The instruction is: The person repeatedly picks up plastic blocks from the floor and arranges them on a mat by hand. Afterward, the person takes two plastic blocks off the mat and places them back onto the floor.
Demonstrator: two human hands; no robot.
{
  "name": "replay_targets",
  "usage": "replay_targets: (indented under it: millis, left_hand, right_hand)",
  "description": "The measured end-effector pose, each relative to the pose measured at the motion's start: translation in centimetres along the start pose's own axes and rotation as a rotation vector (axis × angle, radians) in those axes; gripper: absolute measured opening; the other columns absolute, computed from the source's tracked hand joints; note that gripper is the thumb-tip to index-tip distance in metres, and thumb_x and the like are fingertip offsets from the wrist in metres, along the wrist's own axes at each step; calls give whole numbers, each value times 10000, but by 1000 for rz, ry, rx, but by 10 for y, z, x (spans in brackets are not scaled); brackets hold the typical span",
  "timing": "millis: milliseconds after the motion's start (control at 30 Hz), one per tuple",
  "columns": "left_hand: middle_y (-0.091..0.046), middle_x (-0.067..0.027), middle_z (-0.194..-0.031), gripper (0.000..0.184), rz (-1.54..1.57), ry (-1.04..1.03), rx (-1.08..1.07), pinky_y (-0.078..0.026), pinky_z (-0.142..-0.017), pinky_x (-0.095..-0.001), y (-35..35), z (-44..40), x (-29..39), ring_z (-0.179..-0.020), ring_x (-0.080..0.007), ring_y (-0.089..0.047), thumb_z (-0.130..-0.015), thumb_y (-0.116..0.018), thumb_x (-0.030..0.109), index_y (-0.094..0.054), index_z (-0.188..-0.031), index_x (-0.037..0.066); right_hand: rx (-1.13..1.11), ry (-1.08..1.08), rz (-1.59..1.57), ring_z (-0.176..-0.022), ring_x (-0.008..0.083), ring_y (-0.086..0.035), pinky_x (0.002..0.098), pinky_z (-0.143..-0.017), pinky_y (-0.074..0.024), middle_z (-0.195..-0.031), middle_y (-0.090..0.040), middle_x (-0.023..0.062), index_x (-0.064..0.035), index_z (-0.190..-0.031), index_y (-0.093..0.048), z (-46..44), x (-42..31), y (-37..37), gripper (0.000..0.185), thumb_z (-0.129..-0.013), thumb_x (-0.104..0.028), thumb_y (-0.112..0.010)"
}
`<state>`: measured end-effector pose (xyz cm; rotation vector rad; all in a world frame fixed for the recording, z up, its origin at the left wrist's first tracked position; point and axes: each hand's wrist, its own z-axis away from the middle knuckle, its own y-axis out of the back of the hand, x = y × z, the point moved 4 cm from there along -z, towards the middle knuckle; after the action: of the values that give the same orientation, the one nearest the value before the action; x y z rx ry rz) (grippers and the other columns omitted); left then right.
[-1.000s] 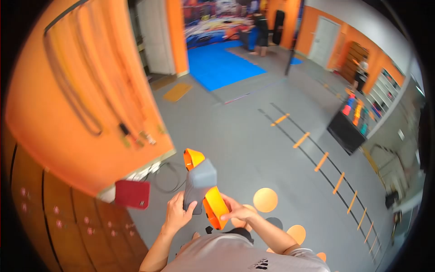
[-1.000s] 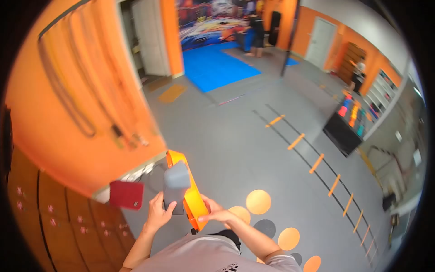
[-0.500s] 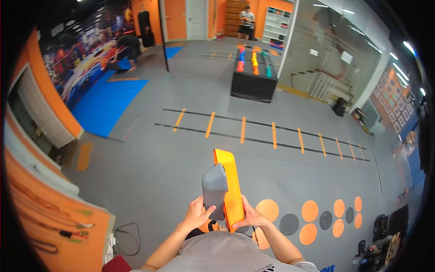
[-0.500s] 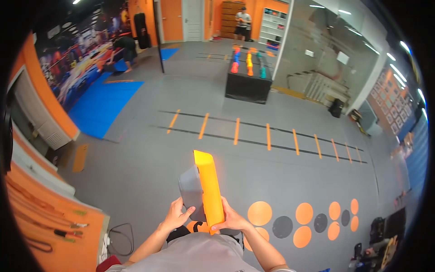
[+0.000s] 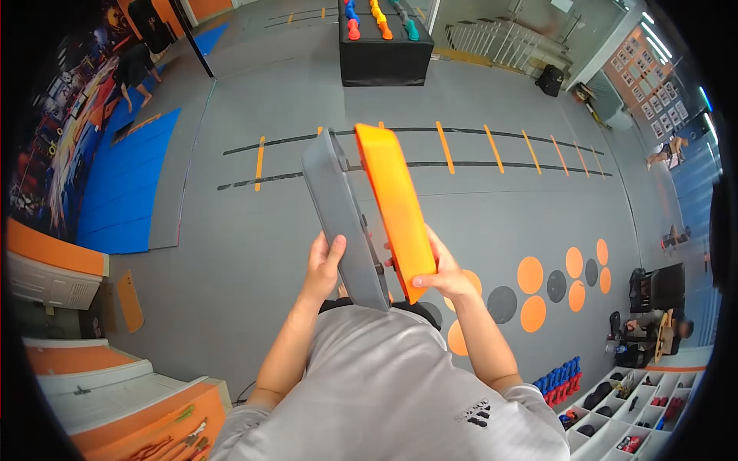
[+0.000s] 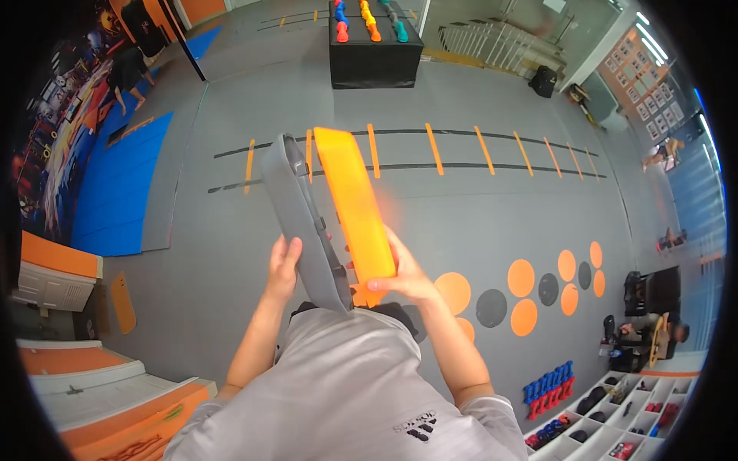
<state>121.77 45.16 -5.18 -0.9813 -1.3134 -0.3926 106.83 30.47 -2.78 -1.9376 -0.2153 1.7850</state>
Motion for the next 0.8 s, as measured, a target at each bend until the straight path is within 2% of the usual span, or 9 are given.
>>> replay_targets:
  millis: [67, 167, 267, 367, 400, 500, 533, 633, 800]
  left_hand:
    - [-642, -136, -1145, 381, 101, 79, 28, -484, -913, -323, 16, -31, 11, -1046, -166, -608, -1007, -526, 301, -511, -1235, -3]
    - [-645, -122, -1127, 370, 91, 140, 44, -486, -899, -315, 36, -84, 16, -1037, -160, -608, -1009, -523, 292, -512, -1233, -3]
    - [-640, -104, -1105, 355, -48, 58, 100, -494, -880, -313, 46, -140, 5, -1011, -156, -610, -985, -565, 257, -521, -1226, 1]
    - [-626, -89, -1103, 389, -23, 96, 126, -493, -879, -314, 48, -200, -6, -1007, -153, -600, -914, -660, 211, -531, -1217, 4]
    - [-624, -90, -1109, 412, -23, 112, 116, -491, -887, -318, 49, -222, -11, -1013, -155, -598, -885, -688, 199, -533, -1214, 5]
    - [-619, -95, -1123, 477, -33, 114, 59, -483, -908, -329, 53, -301, -29, -1034, -163, -591, -818, -753, 176, -538, -1208, 5]
    - [-619, -96, -1125, 490, -41, 120, 33, -480, -915, -332, 52, -325, -35, -1043, -167, -590, -807, -762, 176, -539, -1208, 5]
    - [-616, -95, -1131, 551, -92, 114, 5, -475, -933, -341, 43, -404, -19, -1062, -180, -589, -777, -782, 165, -518, -1234, 8]
    - [-608, -89, -1137, 583, -121, -14, 71, -480, -938, -348, 34, -526, 1, -1075, -186, -590, -769, -783, 133, -487, -1255, 5]
  right_hand:
    - [-11, 57, 17, -1211, 252, -519, 449, -979, -483, -1347, -481, 116, -82, -1494, -257, -37, -5, 6, 1004, -667, -122, -824]
    - [86, -15, 56, -1215, 281, -533, 434, -1012, -451, -1305, -524, 127, -79, -1482, -259, -85, -7, 18, 1028, -634, -155, -836]
    - [98, 39, 153, -1218, 260, -529, 410, -1044, -412, -1325, -512, 116, -93, -1480, -252, -137, 1, 35, 1024, -641, -116, -838]
    - [110, -37, 309, -1341, 226, -380, 389, -1126, -287, -1398, -429, 79, -80, -1502, -232, -180, 14, 73, 1019, -671, -68, -821]
    - [113, -7, 163, -1332, 213, -391, 387, -1124, -290, -1373, -445, 70, -72, -1461, -285, -201, 7, 79, 929, -691, -52, -805]
    - [89, -30, -39, -1328, 201, -393, 384, -1120, -297, -1367, -450, 61, -68, -1412, -332, -261, 4, 137, 832, -718, -63, -791]
    - [154, -5, -47, -1290, 196, -439, 385, -1096, -339, -1331, -489, 70, -62, -1360, -389, -283, -4, 156, 720, -753, -78, -775]
    - [152, -77, 10, -1236, 198, -497, 373, -1052, -393, -1292, -531, 78, -52, -1351, -421, -361, -32, 202, 681, -771, -102, -774]
    - [97, 86, 352, -1159, 191, -559, 350, -989, -446, -1237, -585, 83, -30, -1351, -441, -474, -93, 259, 676, -776, -129, -781]
